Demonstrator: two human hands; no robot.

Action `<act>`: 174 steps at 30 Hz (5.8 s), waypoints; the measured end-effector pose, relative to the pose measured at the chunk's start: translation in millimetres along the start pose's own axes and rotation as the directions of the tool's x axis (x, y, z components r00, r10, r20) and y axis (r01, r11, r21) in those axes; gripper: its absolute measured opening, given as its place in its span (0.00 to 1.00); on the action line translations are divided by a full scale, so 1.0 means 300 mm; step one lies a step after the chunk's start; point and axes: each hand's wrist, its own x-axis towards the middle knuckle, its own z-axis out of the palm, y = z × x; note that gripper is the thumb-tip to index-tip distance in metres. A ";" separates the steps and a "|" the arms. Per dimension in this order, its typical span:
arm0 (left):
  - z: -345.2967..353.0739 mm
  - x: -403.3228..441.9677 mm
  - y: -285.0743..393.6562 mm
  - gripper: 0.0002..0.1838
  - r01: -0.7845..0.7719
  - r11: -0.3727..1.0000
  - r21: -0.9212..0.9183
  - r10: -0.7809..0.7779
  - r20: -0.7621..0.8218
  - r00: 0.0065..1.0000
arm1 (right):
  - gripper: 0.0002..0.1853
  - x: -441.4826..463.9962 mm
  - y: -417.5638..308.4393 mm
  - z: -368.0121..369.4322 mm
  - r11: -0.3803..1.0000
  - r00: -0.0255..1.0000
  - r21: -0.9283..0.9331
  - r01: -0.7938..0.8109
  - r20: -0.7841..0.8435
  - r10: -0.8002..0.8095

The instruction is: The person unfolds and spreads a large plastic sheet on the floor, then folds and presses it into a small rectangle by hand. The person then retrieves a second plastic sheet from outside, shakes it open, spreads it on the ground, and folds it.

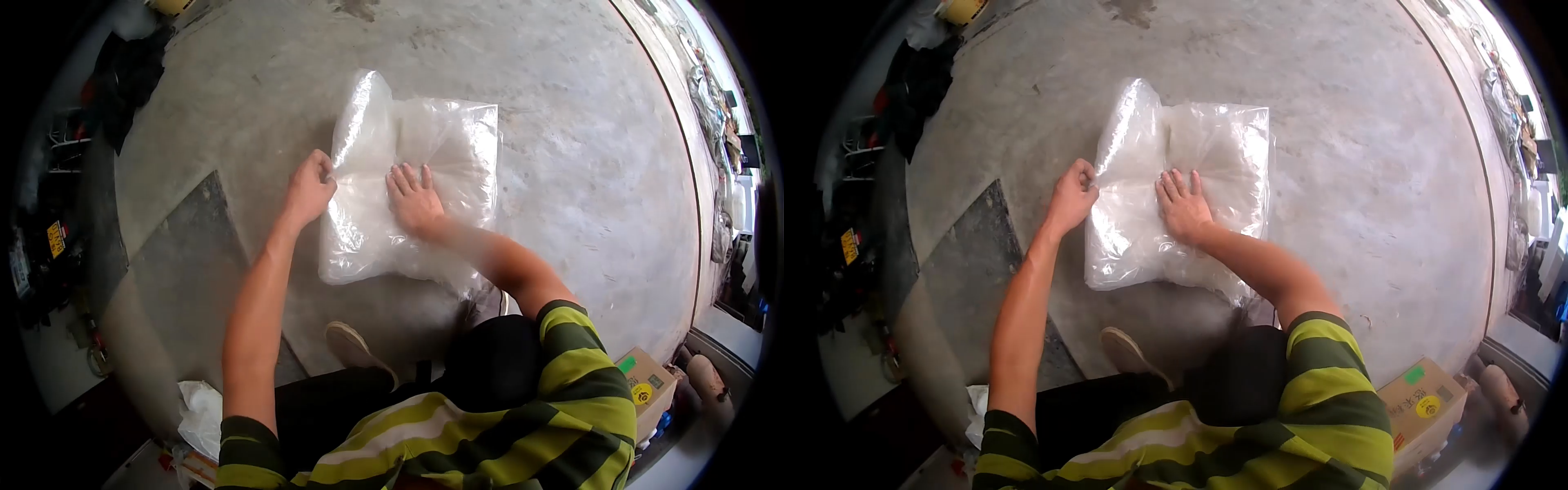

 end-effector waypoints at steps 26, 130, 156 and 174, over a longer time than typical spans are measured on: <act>0.105 -0.083 0.243 0.11 0.021 0.989 -0.144 -0.026 -0.034 0.999 | 0.31 -0.137 -0.086 -0.050 0.992 0.986 -0.090 0.092 0.145 -0.079; 0.851 -0.350 0.087 0.39 -0.550 0.788 0.277 0.300 0.607 0.736 | 0.37 0.063 0.458 -0.118 0.985 0.995 0.166 0.046 0.074 -0.060; 0.881 -0.349 0.069 0.41 -0.571 0.764 0.299 0.332 0.576 0.747 | 0.37 0.059 0.472 -0.087 0.979 0.996 0.194 0.071 0.041 -0.081; 0.834 -0.327 0.113 0.41 -0.553 0.778 0.298 0.381 0.476 0.793 | 0.37 0.056 0.437 -0.102 0.999 0.998 -0.001 0.049 0.027 -0.049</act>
